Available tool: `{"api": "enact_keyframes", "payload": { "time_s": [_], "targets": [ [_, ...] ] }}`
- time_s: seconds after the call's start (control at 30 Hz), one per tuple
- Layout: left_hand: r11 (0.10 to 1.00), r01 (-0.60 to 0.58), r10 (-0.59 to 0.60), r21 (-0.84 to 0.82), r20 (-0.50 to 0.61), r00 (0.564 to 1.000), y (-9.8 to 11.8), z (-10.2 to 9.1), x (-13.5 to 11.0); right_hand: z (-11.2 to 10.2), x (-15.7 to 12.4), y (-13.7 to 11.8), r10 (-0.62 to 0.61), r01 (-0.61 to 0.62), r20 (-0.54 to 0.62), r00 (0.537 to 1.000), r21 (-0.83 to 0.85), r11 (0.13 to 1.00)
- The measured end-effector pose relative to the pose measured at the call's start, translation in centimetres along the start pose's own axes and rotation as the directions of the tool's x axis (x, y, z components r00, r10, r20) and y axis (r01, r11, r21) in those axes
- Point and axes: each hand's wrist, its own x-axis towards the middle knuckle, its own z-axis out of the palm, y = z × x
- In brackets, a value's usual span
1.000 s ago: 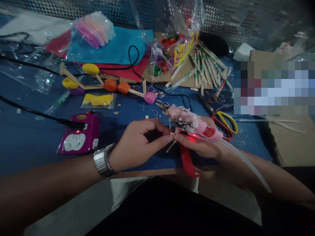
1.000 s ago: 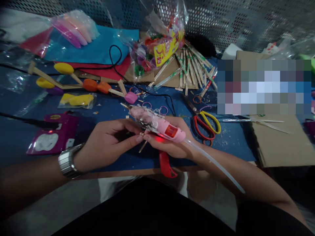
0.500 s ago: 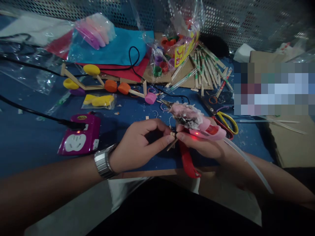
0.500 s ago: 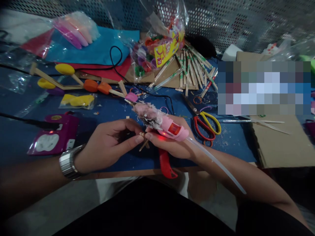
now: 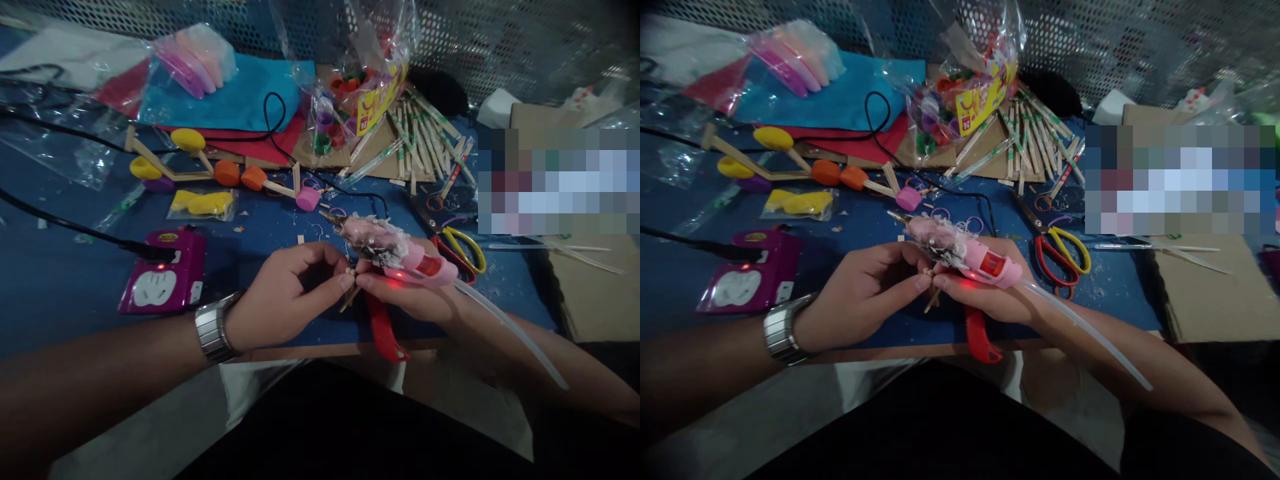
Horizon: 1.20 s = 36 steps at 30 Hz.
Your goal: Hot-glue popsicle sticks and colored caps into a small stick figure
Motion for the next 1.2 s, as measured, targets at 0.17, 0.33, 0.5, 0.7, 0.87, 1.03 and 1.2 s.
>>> {"api": "enact_keyframes", "payload": {
  "time_s": [0.17, 0.33, 0.5, 0.7, 0.87, 1.03, 1.2],
  "targets": [
    [0.999, 0.026, -0.025, -0.030, 0.026, 0.999, 0.05, 0.05, -0.05, 0.02, 0.11, -0.15, -0.047, 0.047, 0.007, 0.999, -0.010, 0.999],
    [0.999, 0.018, -0.016, -0.050, 0.034, 0.999, 0.08, 0.05, 0.02, 0.03, 0.29, -0.17, -0.101, 0.101, 0.025, 0.995, 0.007, 0.995],
    [0.998, 0.015, -0.013, -0.056, 0.038, 0.999, 0.10, 0.05, 0.13, 0.12, 0.21, -0.14, -0.118, 0.117, 0.059, 0.991, 0.026, 0.993],
    [0.997, 0.009, -0.006, -0.074, 0.039, 0.999, 0.28, 0.15, 0.11, 0.22, 0.07, -0.04, -0.116, 0.117, 0.059, 0.991, -0.003, 0.993],
    [0.998, 0.021, -0.020, -0.062, 0.032, 0.999, 0.35, 0.19, 0.03, 0.42, 0.01, 0.44, -0.111, 0.109, 0.046, 0.993, 0.037, 0.993],
    [0.996, 0.040, -0.037, -0.081, 0.035, 0.999, 0.25, 0.20, 0.06, 0.38, 0.11, 0.16, -0.161, 0.160, 0.053, 0.986, 0.017, 0.987],
    [0.992, 0.086, -0.086, -0.091, 0.015, 0.996, 0.26, 0.04, 0.10, 0.01, 0.18, -0.27, -0.194, 0.196, 0.073, 0.978, -0.026, 0.980]
  ]
}}
